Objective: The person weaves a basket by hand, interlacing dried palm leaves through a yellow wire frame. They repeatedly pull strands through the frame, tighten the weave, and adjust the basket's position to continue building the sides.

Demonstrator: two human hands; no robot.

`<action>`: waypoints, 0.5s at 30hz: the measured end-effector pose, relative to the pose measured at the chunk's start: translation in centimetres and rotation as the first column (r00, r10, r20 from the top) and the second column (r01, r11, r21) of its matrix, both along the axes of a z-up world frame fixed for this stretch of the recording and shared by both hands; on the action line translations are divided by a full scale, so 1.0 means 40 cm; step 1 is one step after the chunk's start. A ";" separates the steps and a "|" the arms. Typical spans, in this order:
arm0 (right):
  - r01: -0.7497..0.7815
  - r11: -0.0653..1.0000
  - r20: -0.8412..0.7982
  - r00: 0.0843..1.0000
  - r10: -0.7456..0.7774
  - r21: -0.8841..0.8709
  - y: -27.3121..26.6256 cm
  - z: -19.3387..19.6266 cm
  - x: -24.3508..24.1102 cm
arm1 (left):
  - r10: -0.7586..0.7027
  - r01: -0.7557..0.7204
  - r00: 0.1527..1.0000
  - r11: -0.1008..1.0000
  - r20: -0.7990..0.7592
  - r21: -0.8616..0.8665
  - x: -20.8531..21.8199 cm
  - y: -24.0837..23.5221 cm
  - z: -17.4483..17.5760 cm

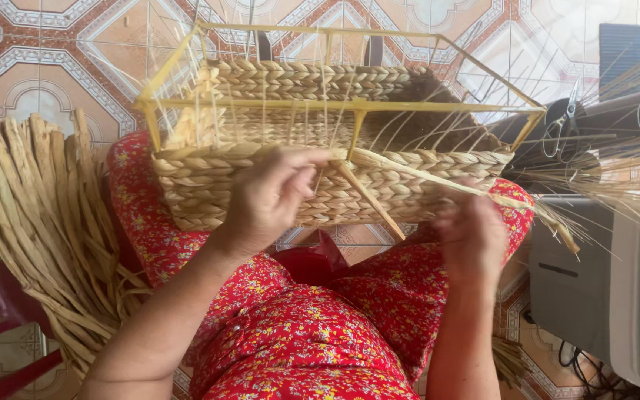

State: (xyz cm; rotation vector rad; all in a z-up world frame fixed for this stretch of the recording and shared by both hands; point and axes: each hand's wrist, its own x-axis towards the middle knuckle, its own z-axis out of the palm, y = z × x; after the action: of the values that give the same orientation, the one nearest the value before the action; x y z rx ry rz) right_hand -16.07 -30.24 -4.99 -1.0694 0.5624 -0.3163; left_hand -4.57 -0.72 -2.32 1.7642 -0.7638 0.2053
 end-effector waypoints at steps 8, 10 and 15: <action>-0.256 0.614 0.150 0.835 0.530 -0.746 0.150 0.113 0.051 | -0.108 -0.081 0.932 0.868 0.346 0.489 0.014 -0.110 0.024; -0.310 0.667 0.143 0.834 0.533 -0.678 0.126 0.141 0.088 | -0.120 -0.025 0.959 0.866 0.256 0.499 0.024 -0.130 0.026; -0.490 0.530 -0.204 0.837 0.508 -0.692 0.102 0.154 0.202 | -0.162 0.216 0.975 0.859 -0.153 0.465 0.073 -0.141 0.021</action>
State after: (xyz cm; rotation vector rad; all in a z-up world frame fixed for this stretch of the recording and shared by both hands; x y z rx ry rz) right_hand -7.99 -26.17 1.18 -1.9556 0.0477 -0.0158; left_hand -1.65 -6.36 -1.49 2.1276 -0.9604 -0.2358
